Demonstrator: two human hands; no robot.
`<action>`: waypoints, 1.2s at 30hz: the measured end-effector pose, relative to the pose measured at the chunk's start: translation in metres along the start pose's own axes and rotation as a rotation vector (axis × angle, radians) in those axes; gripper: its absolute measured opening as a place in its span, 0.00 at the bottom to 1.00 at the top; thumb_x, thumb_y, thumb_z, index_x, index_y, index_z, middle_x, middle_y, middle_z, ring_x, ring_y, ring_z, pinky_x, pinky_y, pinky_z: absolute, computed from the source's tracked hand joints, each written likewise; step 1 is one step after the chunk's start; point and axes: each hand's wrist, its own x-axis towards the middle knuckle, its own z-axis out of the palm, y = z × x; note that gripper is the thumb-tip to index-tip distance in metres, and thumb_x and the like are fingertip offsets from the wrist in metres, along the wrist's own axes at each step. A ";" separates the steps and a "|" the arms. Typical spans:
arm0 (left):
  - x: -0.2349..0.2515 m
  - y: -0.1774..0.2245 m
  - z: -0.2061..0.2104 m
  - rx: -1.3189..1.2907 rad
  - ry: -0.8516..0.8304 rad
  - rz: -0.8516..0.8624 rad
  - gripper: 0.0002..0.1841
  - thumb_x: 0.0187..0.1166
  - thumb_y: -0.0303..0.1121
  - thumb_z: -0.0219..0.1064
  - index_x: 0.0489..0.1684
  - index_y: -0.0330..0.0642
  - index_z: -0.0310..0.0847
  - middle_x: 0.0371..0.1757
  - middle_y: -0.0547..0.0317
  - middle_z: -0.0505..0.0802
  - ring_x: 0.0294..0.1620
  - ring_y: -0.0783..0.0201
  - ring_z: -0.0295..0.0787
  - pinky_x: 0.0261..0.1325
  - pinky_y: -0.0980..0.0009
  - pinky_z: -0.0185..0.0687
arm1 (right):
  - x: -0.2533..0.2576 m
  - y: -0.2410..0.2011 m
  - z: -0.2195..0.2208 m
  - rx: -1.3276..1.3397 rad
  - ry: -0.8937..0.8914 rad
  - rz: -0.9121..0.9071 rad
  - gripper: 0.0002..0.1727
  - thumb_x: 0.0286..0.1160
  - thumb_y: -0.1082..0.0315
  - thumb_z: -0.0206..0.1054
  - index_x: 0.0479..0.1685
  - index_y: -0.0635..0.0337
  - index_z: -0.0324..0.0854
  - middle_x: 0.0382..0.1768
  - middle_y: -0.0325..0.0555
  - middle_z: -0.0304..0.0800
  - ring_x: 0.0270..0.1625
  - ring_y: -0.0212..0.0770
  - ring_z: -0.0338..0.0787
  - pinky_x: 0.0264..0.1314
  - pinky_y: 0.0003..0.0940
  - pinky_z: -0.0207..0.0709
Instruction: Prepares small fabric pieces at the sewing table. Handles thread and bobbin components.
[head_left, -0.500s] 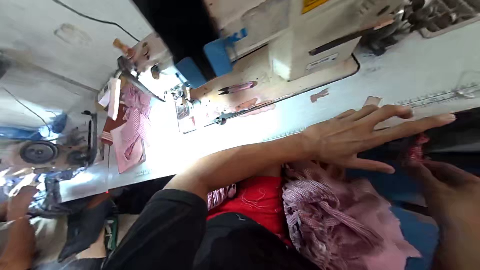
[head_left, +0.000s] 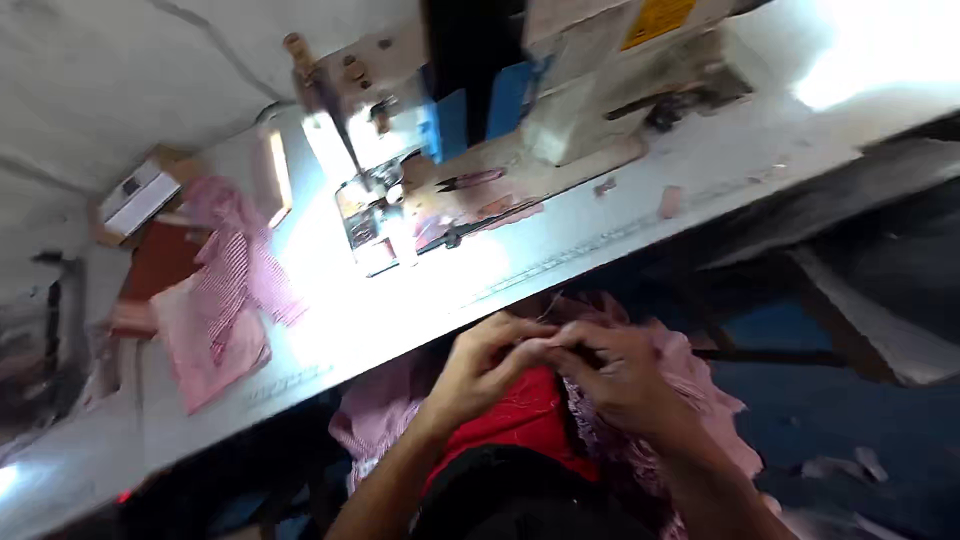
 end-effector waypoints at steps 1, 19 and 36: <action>-0.008 -0.001 -0.007 -0.020 0.060 0.005 0.10 0.85 0.29 0.65 0.51 0.34 0.91 0.45 0.56 0.94 0.47 0.69 0.91 0.54 0.70 0.89 | 0.003 -0.002 0.008 -0.019 -0.013 -0.017 0.11 0.82 0.61 0.70 0.44 0.60 0.90 0.43 0.37 0.95 0.47 0.23 0.91 0.53 0.22 0.87; -0.040 0.026 -0.050 0.312 0.236 -0.004 0.04 0.82 0.33 0.71 0.43 0.46 0.92 0.39 0.71 0.95 0.38 0.79 0.91 0.42 0.82 0.89 | 0.016 -0.001 0.071 0.300 0.058 -0.012 0.08 0.77 0.69 0.74 0.43 0.67 0.90 0.40 0.44 0.95 0.43 0.28 0.92 0.50 0.23 0.87; -0.063 0.020 -0.060 -0.060 0.252 -0.182 0.06 0.83 0.24 0.67 0.47 0.32 0.89 0.40 0.61 0.96 0.36 0.75 0.92 0.42 0.77 0.91 | 0.034 0.000 0.083 0.391 -0.050 0.041 0.07 0.75 0.65 0.76 0.41 0.60 0.89 0.39 0.35 0.94 0.39 0.23 0.90 0.43 0.17 0.86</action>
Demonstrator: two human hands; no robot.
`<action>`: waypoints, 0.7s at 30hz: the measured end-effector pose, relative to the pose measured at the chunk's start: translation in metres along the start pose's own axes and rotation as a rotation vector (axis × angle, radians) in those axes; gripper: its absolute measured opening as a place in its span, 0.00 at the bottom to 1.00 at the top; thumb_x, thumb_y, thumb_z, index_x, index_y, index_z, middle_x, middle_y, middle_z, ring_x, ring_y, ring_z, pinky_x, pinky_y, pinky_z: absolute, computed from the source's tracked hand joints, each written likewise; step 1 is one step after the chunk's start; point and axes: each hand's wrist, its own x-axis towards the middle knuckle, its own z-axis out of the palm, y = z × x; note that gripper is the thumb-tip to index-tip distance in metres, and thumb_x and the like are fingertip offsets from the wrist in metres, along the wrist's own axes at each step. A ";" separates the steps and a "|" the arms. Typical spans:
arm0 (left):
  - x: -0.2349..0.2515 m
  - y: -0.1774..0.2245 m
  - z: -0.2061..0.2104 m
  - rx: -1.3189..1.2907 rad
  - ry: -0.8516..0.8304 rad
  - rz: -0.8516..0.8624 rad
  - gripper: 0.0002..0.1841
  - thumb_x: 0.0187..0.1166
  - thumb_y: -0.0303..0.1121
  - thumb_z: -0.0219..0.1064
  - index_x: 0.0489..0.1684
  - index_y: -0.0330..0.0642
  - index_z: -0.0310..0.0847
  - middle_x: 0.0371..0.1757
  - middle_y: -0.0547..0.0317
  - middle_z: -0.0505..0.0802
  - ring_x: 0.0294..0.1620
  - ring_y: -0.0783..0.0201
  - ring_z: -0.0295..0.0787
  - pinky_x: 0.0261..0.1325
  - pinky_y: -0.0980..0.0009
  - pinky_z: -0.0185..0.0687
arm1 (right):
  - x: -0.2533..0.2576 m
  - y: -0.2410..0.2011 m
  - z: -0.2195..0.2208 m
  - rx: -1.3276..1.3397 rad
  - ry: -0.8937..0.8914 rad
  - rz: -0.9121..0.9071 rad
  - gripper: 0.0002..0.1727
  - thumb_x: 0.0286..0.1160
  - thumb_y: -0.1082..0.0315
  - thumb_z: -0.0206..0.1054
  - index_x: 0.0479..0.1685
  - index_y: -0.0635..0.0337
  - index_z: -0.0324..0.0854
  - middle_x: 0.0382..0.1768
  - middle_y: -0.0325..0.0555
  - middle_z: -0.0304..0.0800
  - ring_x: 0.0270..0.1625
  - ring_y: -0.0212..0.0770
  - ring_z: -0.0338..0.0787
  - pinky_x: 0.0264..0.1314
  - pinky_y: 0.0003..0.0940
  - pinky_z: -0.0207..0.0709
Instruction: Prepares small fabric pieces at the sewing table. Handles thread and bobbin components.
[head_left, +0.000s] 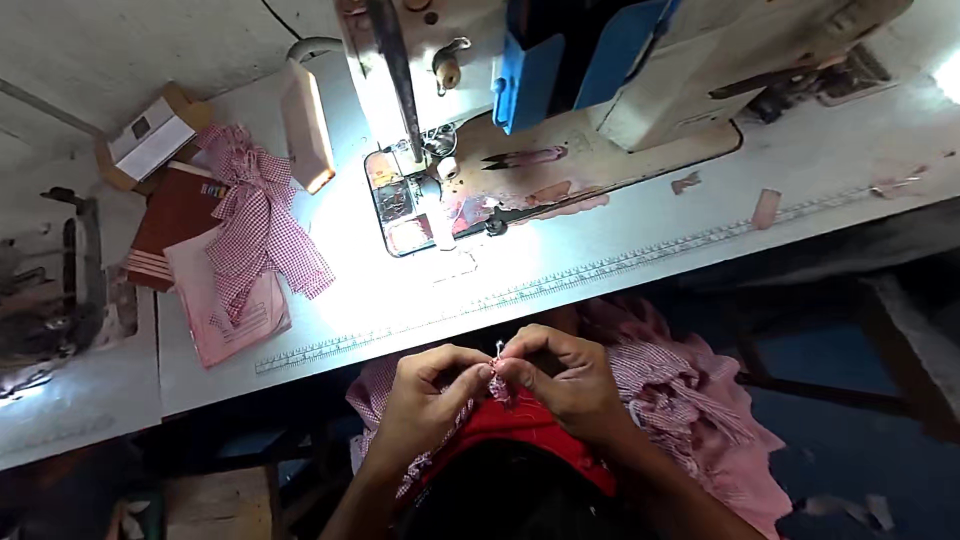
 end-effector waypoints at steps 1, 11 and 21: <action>0.000 -0.001 0.000 -0.001 0.021 0.003 0.06 0.82 0.24 0.67 0.46 0.32 0.89 0.39 0.62 0.95 0.36 0.75 0.91 0.42 0.77 0.91 | 0.002 0.000 0.002 -0.008 0.002 0.012 0.07 0.76 0.67 0.75 0.42 0.61 0.90 0.40 0.36 0.94 0.40 0.24 0.91 0.44 0.18 0.87; 0.006 0.003 -0.005 -0.153 0.152 -0.053 0.05 0.78 0.22 0.71 0.45 0.32 0.91 0.40 0.60 0.95 0.38 0.72 0.93 0.45 0.75 0.92 | 0.014 0.001 0.012 -0.079 -0.015 -0.003 0.05 0.75 0.72 0.73 0.44 0.64 0.90 0.42 0.38 0.96 0.44 0.26 0.93 0.50 0.21 0.89; 0.009 0.001 -0.002 -0.054 0.274 0.050 0.06 0.77 0.21 0.71 0.44 0.35 0.93 0.37 0.61 0.95 0.35 0.74 0.92 0.41 0.77 0.91 | 0.012 0.005 0.021 -0.227 0.024 -0.141 0.09 0.77 0.72 0.73 0.52 0.60 0.92 0.55 0.44 0.91 0.56 0.35 0.92 0.58 0.30 0.91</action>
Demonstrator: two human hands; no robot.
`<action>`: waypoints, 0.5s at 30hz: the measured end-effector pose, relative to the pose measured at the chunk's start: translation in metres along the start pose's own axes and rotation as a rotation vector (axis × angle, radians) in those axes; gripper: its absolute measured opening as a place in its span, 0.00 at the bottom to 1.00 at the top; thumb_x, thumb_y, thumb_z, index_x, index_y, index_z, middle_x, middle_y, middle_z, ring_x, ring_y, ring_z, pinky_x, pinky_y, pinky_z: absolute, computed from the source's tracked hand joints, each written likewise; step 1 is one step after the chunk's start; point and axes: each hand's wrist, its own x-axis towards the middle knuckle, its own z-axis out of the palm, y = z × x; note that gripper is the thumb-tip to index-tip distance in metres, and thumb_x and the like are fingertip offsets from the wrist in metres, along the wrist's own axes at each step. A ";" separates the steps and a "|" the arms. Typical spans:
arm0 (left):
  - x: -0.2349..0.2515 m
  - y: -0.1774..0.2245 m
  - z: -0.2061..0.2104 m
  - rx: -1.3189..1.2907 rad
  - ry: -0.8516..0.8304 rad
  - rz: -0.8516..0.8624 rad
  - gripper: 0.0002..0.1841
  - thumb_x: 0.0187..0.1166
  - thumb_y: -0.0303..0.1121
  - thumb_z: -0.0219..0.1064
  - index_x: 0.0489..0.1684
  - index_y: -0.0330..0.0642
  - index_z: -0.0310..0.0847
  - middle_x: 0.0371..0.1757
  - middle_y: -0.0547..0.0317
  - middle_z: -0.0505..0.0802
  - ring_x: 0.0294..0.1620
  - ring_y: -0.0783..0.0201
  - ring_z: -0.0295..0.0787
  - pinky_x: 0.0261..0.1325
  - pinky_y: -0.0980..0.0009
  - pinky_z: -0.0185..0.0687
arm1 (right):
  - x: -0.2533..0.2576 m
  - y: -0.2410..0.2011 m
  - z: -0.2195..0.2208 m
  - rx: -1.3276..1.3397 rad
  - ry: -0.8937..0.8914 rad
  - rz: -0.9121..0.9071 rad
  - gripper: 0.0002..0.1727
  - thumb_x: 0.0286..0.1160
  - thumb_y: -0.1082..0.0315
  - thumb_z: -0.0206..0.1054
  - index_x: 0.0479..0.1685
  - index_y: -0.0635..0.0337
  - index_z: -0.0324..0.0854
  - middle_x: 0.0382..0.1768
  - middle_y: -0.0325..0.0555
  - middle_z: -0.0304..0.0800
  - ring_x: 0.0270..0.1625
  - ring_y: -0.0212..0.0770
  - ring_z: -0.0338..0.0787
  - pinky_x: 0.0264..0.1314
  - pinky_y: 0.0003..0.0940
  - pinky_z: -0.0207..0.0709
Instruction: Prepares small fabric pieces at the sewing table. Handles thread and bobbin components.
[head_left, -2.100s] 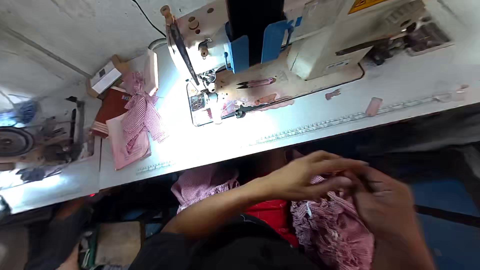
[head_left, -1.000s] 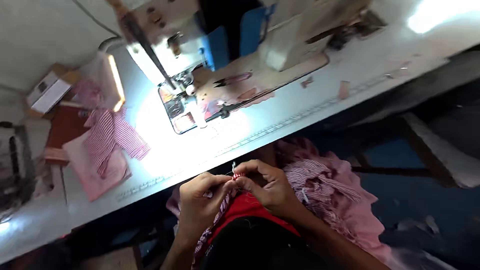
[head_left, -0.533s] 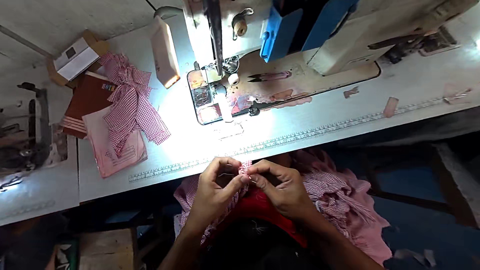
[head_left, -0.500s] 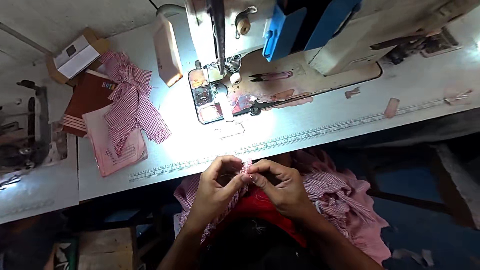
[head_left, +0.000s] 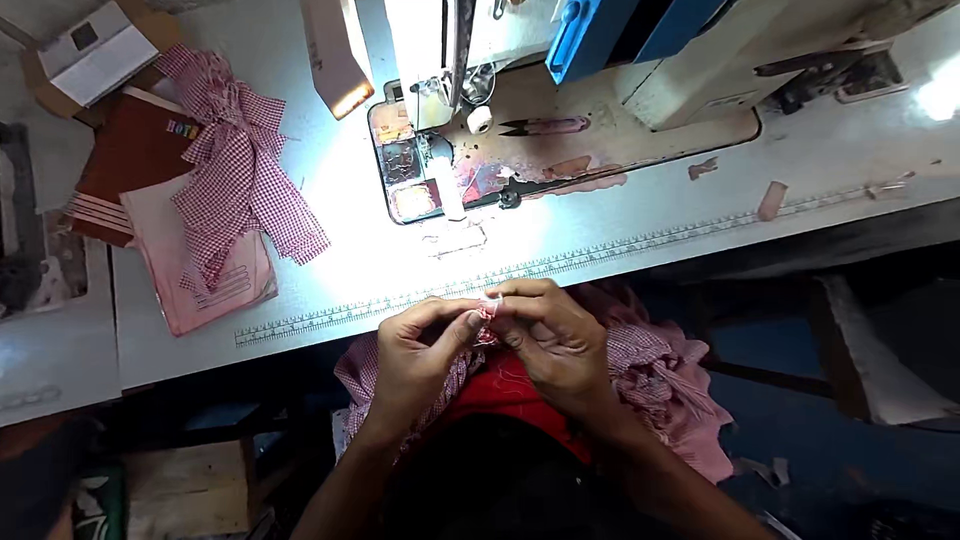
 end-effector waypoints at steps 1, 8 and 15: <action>0.000 0.000 0.001 -0.023 0.024 -0.024 0.04 0.76 0.23 0.73 0.41 0.36 0.93 0.34 0.62 0.95 0.32 0.74 0.91 0.38 0.77 0.91 | -0.002 0.000 0.001 -0.039 -0.021 -0.023 0.10 0.78 0.72 0.71 0.54 0.61 0.91 0.55 0.45 0.92 0.57 0.35 0.92 0.61 0.31 0.90; 0.003 -0.014 0.009 -0.081 0.027 -0.087 0.05 0.77 0.35 0.75 0.42 0.47 0.94 0.39 0.66 0.97 0.38 0.73 0.94 0.46 0.76 0.92 | 0.007 0.005 -0.004 -0.222 0.101 -0.144 0.03 0.71 0.74 0.75 0.38 0.62 0.94 0.39 0.43 0.96 0.47 0.32 0.91 0.56 0.27 0.85; 0.007 -0.018 0.003 0.030 0.030 -0.033 0.04 0.75 0.35 0.76 0.36 0.48 0.97 0.38 0.68 0.97 0.38 0.74 0.93 0.45 0.77 0.91 | 0.006 0.005 -0.002 -0.328 0.059 -0.153 0.04 0.75 0.74 0.72 0.37 0.64 0.91 0.38 0.46 0.94 0.47 0.37 0.90 0.56 0.28 0.83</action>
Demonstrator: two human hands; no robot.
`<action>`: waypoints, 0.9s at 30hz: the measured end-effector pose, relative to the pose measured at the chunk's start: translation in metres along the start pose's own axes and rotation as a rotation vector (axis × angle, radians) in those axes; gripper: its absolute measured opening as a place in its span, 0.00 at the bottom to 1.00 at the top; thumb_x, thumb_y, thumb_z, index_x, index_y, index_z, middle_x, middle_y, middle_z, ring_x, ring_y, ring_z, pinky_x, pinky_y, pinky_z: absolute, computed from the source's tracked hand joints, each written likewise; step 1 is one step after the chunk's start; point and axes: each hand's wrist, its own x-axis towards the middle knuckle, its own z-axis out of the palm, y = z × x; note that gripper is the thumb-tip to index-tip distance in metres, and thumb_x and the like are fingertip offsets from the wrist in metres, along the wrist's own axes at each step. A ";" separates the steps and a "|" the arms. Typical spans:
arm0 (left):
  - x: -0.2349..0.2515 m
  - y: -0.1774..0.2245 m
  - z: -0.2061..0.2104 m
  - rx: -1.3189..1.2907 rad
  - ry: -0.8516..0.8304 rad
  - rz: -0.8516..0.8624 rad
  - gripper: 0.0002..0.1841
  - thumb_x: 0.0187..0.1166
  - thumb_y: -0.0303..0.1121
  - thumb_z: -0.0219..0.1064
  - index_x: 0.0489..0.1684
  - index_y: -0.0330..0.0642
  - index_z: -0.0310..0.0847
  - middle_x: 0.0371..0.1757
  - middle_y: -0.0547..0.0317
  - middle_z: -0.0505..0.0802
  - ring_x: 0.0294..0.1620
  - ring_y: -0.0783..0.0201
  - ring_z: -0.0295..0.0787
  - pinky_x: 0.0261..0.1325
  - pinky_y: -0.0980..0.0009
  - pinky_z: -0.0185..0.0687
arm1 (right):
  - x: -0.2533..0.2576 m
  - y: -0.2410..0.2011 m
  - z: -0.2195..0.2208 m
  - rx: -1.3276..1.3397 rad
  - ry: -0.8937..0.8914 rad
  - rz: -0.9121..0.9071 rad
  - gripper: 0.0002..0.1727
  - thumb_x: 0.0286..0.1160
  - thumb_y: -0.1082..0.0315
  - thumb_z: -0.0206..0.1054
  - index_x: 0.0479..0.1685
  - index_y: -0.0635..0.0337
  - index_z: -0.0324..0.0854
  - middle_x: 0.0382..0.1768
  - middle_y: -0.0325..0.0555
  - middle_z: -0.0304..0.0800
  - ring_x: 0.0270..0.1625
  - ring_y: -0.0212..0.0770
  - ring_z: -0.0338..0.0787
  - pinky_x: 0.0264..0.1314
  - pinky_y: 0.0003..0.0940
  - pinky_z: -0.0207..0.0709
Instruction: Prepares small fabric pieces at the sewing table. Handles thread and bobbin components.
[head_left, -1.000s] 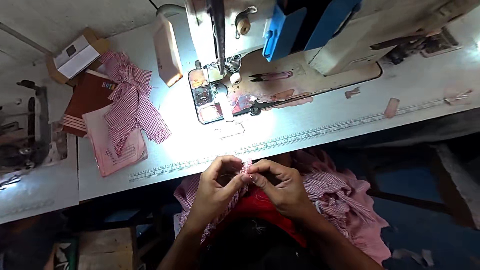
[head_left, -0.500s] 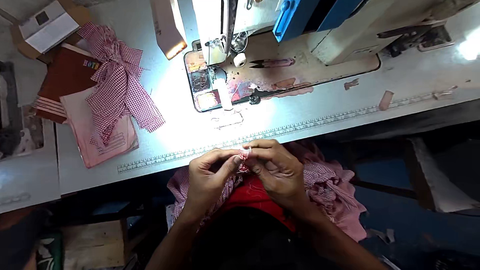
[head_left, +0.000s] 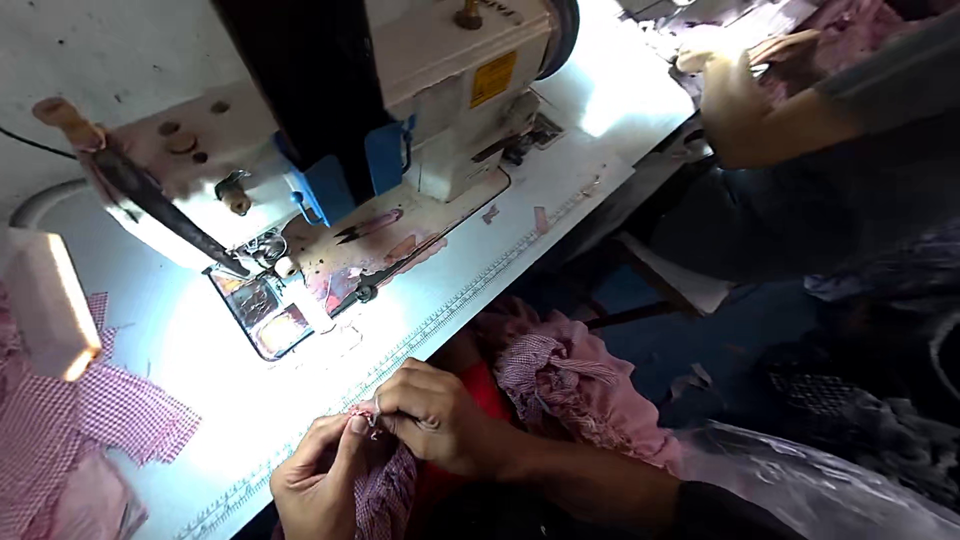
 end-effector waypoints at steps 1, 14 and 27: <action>0.000 0.001 0.001 -0.008 0.022 -0.010 0.03 0.76 0.33 0.75 0.36 0.48 0.96 0.38 0.68 0.97 0.37 0.74 0.94 0.44 0.76 0.92 | -0.002 0.000 0.001 -0.011 -0.008 -0.015 0.05 0.76 0.74 0.71 0.39 0.64 0.92 0.40 0.46 0.94 0.49 0.38 0.90 0.58 0.29 0.83; 0.000 0.008 0.018 0.132 -0.017 0.142 0.07 0.84 0.33 0.67 0.39 0.46 0.92 0.36 0.74 0.95 0.36 0.80 0.91 0.43 0.83 0.88 | -0.008 -0.005 -0.010 -0.060 0.081 -0.053 0.07 0.79 0.71 0.70 0.43 0.64 0.92 0.39 0.45 0.95 0.47 0.36 0.90 0.57 0.26 0.82; 0.000 0.003 0.020 0.108 -0.066 0.167 0.05 0.79 0.29 0.71 0.42 0.43 0.94 0.39 0.71 0.96 0.38 0.78 0.92 0.45 0.81 0.90 | -0.008 -0.006 -0.018 0.052 0.043 0.022 0.14 0.78 0.63 0.73 0.54 0.65 0.91 0.43 0.47 0.92 0.50 0.32 0.88 0.59 0.23 0.82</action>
